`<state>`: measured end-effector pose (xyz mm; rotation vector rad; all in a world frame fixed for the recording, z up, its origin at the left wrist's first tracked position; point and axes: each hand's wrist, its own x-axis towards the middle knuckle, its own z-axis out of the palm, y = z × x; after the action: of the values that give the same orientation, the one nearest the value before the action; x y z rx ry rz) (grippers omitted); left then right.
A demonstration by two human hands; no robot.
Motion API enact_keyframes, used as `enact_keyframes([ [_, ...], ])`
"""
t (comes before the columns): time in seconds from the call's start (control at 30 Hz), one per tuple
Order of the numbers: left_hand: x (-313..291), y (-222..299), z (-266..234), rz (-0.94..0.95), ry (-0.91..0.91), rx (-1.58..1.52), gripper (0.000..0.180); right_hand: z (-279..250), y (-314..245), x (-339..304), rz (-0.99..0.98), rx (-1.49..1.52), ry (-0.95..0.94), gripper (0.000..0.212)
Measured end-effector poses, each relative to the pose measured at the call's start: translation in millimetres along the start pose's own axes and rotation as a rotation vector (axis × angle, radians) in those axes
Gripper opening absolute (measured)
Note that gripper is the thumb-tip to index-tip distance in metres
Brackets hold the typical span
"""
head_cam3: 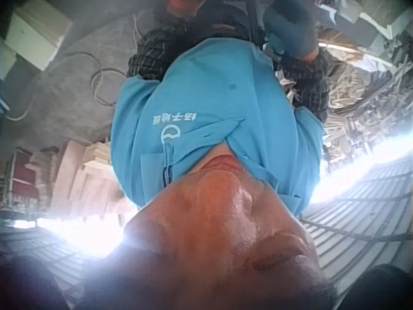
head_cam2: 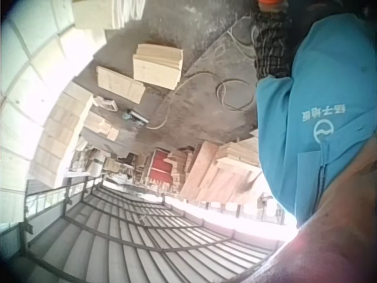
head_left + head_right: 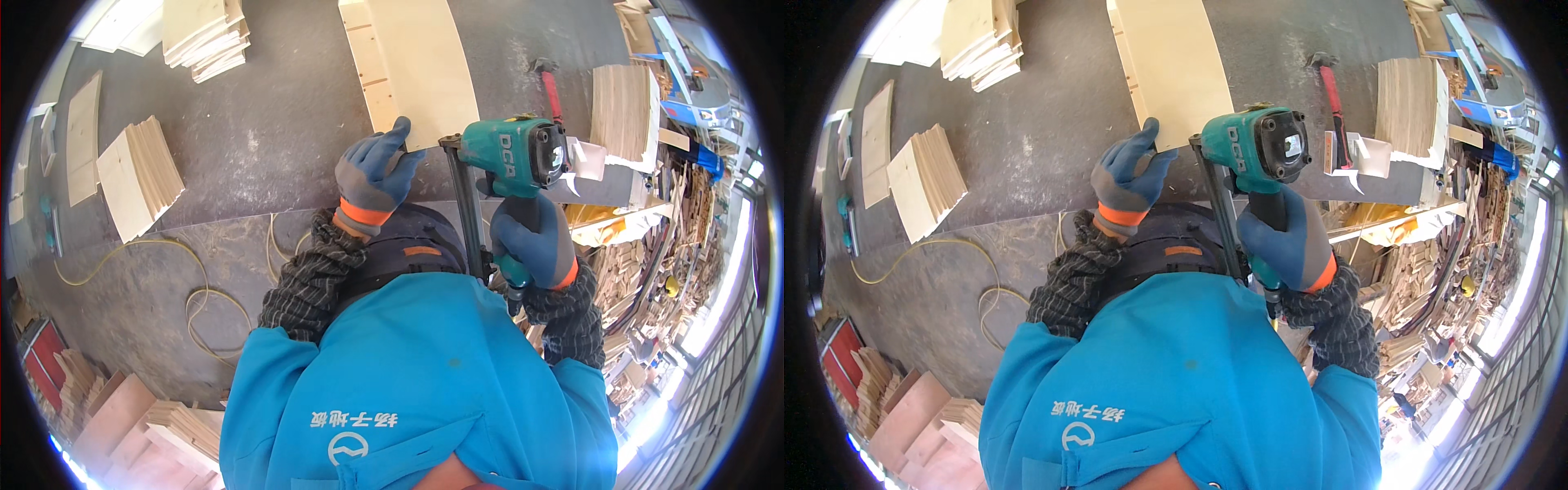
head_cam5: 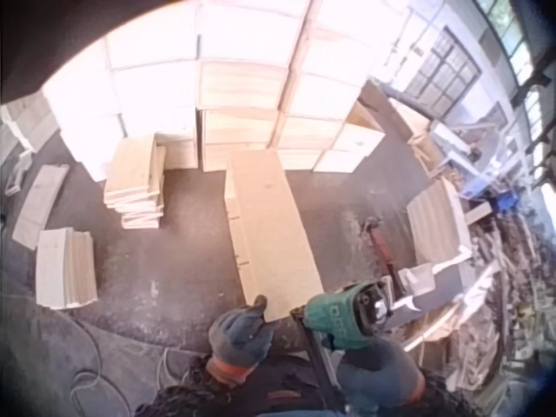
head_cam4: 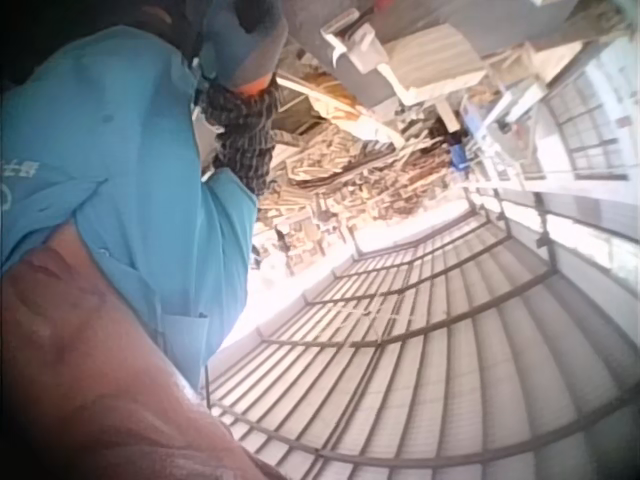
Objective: Assemble wooden boxes using a pneumatic nail gun and pre-cut wooden boards.
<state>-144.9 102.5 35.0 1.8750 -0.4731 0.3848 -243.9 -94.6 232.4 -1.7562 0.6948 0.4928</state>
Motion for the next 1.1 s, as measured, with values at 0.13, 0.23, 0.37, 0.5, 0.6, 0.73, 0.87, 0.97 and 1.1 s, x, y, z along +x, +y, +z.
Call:
enact_keyframes([
  [0.13, -0.4, -1.8, 2.1, 0.0, -0.001, 0.013, 0.05, 5.2, -0.9, 0.2, -0.058, 0.016, -0.001, 0.054],
  [0.23, -1.8, -1.9, 4.5, -0.005, 0.025, -0.006, 0.05, 5.3, 0.2, -0.4, -0.031, -0.021, 0.03, 0.055],
  [0.37, -4.0, -3.4, 4.7, -0.042, 0.031, -0.011, 0.048, 3.3, -3.4, 1.9, -0.012, -0.039, 0.013, 0.056],
  [0.5, -1.8, -2.3, 3.6, -0.054, 0.017, -0.013, 0.048, -3.4, -0.9, -2.2, -0.059, 0.023, 0.043, 0.054],
  [0.6, -2.8, -5.7, 5.5, -0.037, 0.033, -0.023, 0.048, -12.3, -2.9, -4.0, -0.03, 0.047, 0.041, 0.04],
  [0.73, -3.3, -4.2, 4.5, -0.039, 0.025, -0.005, 0.049, -23.9, 3.1, 0.1, 0.015, 0.009, 0.003, 0.027],
  [0.87, -3.5, 0.3, 6.3, -0.065, 0.019, -0.024, 0.05, -18.7, 5.9, -1.3, -0.026, 0.023, 0.037, 0.027],
  [0.97, -5.0, -0.7, 5.8, -0.079, 0.014, -0.027, 0.051, -16.6, 10.6, -0.3, -0.049, 0.006, 0.081, 0.055],
  [1.1, -4.6, -4.4, 5.7, -0.063, 0.011, -0.031, 0.051, -23.5, -3.1, -3.6, -0.027, 0.073, 0.054, 0.041],
])
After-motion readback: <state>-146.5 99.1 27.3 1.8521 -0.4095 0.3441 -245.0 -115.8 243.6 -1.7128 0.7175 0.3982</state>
